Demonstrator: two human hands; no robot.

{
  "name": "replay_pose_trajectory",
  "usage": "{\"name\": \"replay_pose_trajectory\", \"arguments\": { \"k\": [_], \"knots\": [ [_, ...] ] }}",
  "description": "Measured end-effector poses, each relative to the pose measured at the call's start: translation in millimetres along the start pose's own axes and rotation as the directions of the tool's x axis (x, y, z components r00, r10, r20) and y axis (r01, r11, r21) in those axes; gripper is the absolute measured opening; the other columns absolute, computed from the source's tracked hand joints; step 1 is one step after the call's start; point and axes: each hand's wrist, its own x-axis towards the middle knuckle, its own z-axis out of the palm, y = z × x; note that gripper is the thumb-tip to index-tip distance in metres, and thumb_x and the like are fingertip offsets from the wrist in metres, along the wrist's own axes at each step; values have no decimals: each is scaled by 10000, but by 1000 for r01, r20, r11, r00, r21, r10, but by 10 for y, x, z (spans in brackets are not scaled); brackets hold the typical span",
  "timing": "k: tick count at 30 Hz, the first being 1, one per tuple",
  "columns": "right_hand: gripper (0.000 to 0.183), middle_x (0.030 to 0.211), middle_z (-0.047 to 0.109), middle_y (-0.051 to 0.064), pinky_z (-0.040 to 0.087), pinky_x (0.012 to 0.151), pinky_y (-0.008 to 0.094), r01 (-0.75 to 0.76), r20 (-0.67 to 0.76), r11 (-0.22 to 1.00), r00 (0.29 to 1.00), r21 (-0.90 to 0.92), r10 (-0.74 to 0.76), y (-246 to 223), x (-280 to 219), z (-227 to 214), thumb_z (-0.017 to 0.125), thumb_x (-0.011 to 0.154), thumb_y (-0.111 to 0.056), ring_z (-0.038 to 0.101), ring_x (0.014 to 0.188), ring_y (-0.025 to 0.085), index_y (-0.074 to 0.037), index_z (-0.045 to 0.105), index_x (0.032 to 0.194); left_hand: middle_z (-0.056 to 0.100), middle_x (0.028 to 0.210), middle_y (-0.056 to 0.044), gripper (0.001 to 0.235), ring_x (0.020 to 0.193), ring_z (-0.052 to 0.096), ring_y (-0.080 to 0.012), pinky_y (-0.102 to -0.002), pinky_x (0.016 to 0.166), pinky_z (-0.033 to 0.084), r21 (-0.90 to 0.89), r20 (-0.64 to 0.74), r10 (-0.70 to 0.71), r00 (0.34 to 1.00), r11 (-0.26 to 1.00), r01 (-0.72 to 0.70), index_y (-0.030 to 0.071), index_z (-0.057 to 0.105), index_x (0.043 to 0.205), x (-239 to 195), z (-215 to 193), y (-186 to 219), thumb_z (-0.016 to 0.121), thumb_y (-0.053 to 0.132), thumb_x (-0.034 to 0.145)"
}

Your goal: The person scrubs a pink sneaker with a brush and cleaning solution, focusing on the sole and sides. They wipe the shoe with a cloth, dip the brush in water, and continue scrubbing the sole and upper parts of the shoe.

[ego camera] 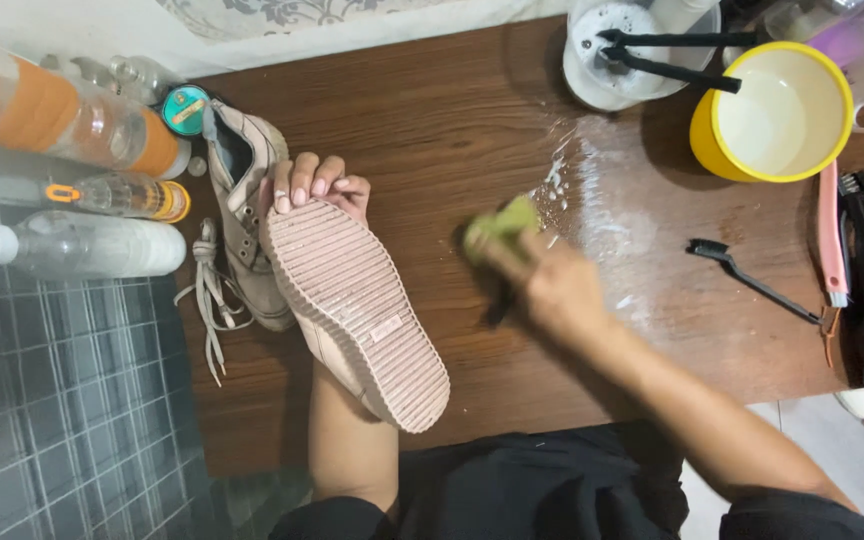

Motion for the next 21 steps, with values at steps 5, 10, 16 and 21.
{"name": "replay_pose_trajectory", "arguments": {
  "k": [5,10,16,21],
  "knots": [
    [349,1072,569,36,551,592,378,-140,-154,955,983,-261,102,874,298,103,561,1043,-275,676,771,254,-362,680,1359,407,843,53,304,902,415,-90,-307,980,360,-41,18,-6,1000,999,6,189,430,800,-20,53,-37,368,306,1074],
    [531,1087,533,55,540,575,350,-49,-219,961,976,-273,-12,719,26,63,503,999,-202,630,754,244,-418,595,1476,394,841,56,307,906,401,-94,-325,985,350,-25,27,-38,999,999,39,196,420,796,1,2,-62,368,326,1069],
    [465,1096,579,76,482,754,326,303,-163,952,942,36,-293,89,-795,198,395,1040,-207,566,901,248,-354,627,1415,425,857,45,298,908,417,-93,-300,980,364,-56,20,-18,1000,998,19,173,443,805,19,133,-83,382,285,1074],
    [265,1198,612,150,519,735,424,155,8,955,987,253,-162,225,-736,50,736,837,-336,627,950,339,-296,753,1098,409,871,57,295,939,381,-86,-357,1003,324,-117,223,-87,971,986,116,251,457,816,65,-815,84,391,413,1053]
  ]
}}
